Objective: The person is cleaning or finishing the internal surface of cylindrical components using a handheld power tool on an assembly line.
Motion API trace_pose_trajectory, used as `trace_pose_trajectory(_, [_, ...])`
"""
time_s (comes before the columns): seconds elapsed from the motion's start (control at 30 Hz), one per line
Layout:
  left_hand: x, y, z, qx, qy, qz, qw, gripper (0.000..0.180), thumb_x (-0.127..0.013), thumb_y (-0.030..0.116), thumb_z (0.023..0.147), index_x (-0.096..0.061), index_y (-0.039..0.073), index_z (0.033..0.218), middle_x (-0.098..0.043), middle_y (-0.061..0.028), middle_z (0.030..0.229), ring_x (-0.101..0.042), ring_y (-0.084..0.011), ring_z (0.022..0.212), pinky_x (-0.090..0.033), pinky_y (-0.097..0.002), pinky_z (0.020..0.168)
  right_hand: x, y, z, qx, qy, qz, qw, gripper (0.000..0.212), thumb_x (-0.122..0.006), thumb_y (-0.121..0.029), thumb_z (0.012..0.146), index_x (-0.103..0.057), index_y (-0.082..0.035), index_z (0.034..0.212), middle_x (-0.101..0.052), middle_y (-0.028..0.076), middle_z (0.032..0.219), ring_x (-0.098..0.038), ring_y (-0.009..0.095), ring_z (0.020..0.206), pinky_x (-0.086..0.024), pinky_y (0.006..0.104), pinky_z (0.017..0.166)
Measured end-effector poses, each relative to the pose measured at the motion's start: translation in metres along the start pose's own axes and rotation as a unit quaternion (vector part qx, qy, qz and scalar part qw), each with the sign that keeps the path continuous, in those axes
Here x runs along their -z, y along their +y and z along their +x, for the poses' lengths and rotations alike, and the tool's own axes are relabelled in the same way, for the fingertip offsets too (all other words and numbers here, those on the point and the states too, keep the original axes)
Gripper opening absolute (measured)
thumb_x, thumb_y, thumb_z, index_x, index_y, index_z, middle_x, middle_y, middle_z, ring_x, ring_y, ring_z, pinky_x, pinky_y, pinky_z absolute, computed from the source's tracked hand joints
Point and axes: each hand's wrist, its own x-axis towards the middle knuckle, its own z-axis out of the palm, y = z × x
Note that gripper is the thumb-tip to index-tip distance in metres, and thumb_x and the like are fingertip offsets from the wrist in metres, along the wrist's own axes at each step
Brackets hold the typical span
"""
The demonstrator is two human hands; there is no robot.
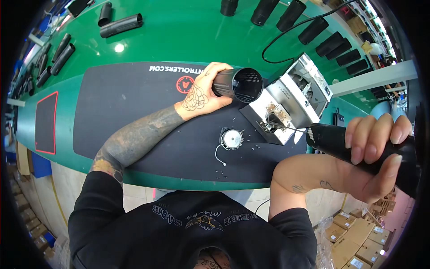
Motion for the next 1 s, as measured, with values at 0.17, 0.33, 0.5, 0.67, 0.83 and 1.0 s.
trace_pose_trajectory(0.17, [0.000,0.002,0.004,-0.024,-0.016,0.004,1.000,0.064,-0.076,0.003,0.058,-0.052,0.007,0.117,-0.055,-0.0092,0.110,-0.057,-0.0236,0.096,-0.047,-0.0317,0.085,0.009,0.001,0.006,-0.028,0.067,0.099,0.992,0.037,-0.063,-0.018,0.081,-0.040,-0.005,0.107,-0.050,0.000,0.073,-0.051,0.007,0.058,-0.040,0.0253,0.061])
trace_pose_trajectory(0.33, [0.000,0.001,0.001,-0.024,-0.010,0.012,1.000,0.064,-0.078,0.004,0.058,-0.052,0.007,0.116,-0.055,-0.0090,0.110,-0.057,-0.0236,0.096,-0.046,-0.0322,0.086,0.031,-0.008,0.012,-0.046,0.063,0.256,0.963,0.037,-0.069,-0.015,0.074,-0.045,-0.003,0.099,-0.054,-0.002,0.070,-0.051,0.006,0.051,-0.044,0.0218,0.056])
trace_pose_trajectory(0.5, [0.003,0.002,0.005,-0.030,-0.013,0.009,0.999,0.063,-0.079,0.005,0.058,-0.052,0.007,0.116,-0.056,-0.0087,0.110,-0.058,-0.0235,0.095,-0.046,-0.0328,0.086,0.041,-0.036,-0.008,0.077,0.095,0.272,0.954,0.032,-0.071,-0.015,0.064,-0.048,-0.006,0.086,-0.057,-0.004,0.059,-0.051,0.005,0.042,-0.046,0.0160,0.048])
trace_pose_trajectory(0.67, [0.005,0.007,0.009,-0.048,-0.006,0.011,0.999,0.063,-0.080,0.009,0.059,-0.052,0.007,0.116,-0.058,-0.0077,0.110,-0.058,-0.0233,0.096,-0.046,-0.0343,0.088,0.033,-0.032,-0.007,0.198,0.092,0.169,0.961,0.031,-0.070,-0.019,0.062,-0.049,-0.009,0.082,-0.059,-0.006,0.055,-0.053,0.005,0.041,-0.046,0.0150,0.048])
trace_pose_trajectory(0.83, [0.012,0.032,0.038,-0.097,0.001,0.006,0.995,0.059,-0.082,0.012,0.061,-0.055,0.007,0.113,-0.060,-0.0071,0.111,-0.059,-0.0229,0.098,-0.043,-0.0367,0.092,0.018,-0.014,0.009,0.198,0.137,0.142,0.960,0.031,-0.070,-0.021,0.063,-0.049,-0.010,0.084,-0.057,-0.006,0.055,-0.053,0.005,0.042,-0.045,0.0164,0.050])
trace_pose_trajectory(1.0, [0.015,0.054,0.060,-0.144,0.009,-0.005,0.990,0.048,-0.084,0.012,0.063,-0.062,0.008,0.106,-0.062,-0.0078,0.112,-0.060,-0.0226,0.103,-0.039,-0.0405,0.101,0.009,-0.031,0.012,0.186,0.165,0.179,0.952,0.032,-0.069,-0.018,0.066,-0.048,-0.009,0.088,-0.055,-0.007,0.056,-0.051,0.005,0.044,-0.043,0.0180,0.051])
